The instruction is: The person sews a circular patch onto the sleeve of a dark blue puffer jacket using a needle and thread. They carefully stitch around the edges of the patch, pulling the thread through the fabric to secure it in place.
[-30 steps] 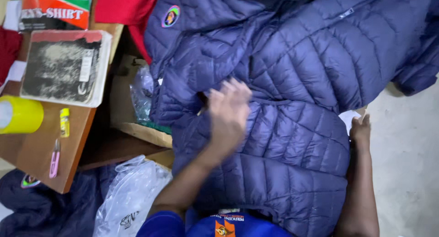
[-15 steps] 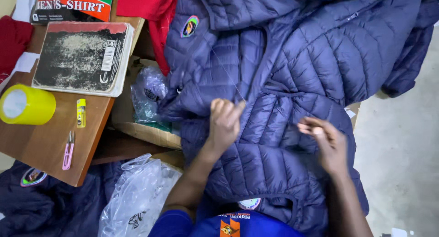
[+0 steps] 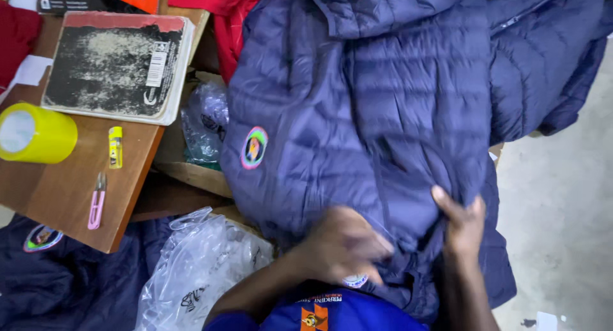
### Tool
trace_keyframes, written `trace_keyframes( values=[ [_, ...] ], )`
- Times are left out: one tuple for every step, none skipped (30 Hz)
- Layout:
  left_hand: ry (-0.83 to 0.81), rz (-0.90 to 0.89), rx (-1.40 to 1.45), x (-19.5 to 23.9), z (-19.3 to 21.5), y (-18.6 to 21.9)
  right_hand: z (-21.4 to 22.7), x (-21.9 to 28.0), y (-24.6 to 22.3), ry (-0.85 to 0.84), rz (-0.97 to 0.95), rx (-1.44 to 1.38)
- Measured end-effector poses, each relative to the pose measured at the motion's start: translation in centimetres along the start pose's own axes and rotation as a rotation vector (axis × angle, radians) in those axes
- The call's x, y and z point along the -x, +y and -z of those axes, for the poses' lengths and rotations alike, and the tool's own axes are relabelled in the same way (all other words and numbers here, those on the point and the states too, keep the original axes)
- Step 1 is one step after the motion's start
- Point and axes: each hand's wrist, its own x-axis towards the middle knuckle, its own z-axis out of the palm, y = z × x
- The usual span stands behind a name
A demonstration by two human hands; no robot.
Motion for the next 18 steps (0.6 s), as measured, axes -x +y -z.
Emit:
trace_keyframes(
  values=[
    [-0.001,-0.006,0.007,1.5,0.5,-0.9,2.2,1.3,3.2,0.008,0.002,0.003],
    [0.181,0.253,-0.443,3.1,0.9,-1.8,4.3,2.7,6.4,0.032,0.024,0.021],
    [0.361,0.515,-0.891,4.6,1.3,-2.7,6.5,4.2,9.6,0.056,0.046,0.04],
    [0.361,0.516,-0.89,4.4,1.7,-3.0,9.0,5.1,13.2,0.056,0.045,0.04],
    [0.341,0.727,-0.869,4.1,2.0,-3.3,11.5,5.9,16.8,0.18,-0.098,-0.049],
    [0.307,0.936,-0.838,4.0,2.4,-3.4,13.9,7.3,20.5,0.31,-0.248,-0.14],
    [0.297,0.934,-0.836,4.9,1.8,-4.6,15.7,5.7,20.8,0.318,-0.254,-0.141],
    [0.259,0.824,-0.772,5.7,1.1,-6.0,17.6,4.3,21.1,0.002,-0.236,0.129],
    [0.222,0.715,-0.706,6.4,0.5,-7.4,19.6,3.1,21.4,-0.317,-0.221,0.394],
    [0.222,0.71,-0.7,5.9,0.5,-6.9,18.2,3.4,17.1,-0.31,-0.22,0.396],
    [0.218,0.51,-0.53,5.5,0.5,-6.4,16.6,3.7,12.8,-0.268,-0.404,0.387],
    [0.211,0.303,-0.36,5.0,0.7,-6.1,14.8,4.0,8.6,-0.221,-0.583,0.371],
    [0.209,0.29,-0.357,3.8,0.8,-5.3,14.6,3.9,6.6,-0.21,-0.577,0.366],
    [0.117,0.237,-0.25,2.8,0.7,-4.2,14.6,4.1,4.6,-0.126,-0.225,0.51],
    [0.026,0.183,-0.143,1.7,0.6,-3.0,14.5,4.3,2.7,-0.034,0.129,0.644],
    [0.029,0.186,-0.142,1.5,-0.1,-3.2,14.4,4.7,2.9,-0.037,0.128,0.646],
    [0.006,0.111,-0.063,1.4,-0.8,-3.4,14.2,5.1,3.2,0.019,0.314,0.533],
    [-0.017,0.039,0.013,1.3,-1.4,-3.5,13.8,5.5,3.6,0.073,0.493,0.411]
  ],
)
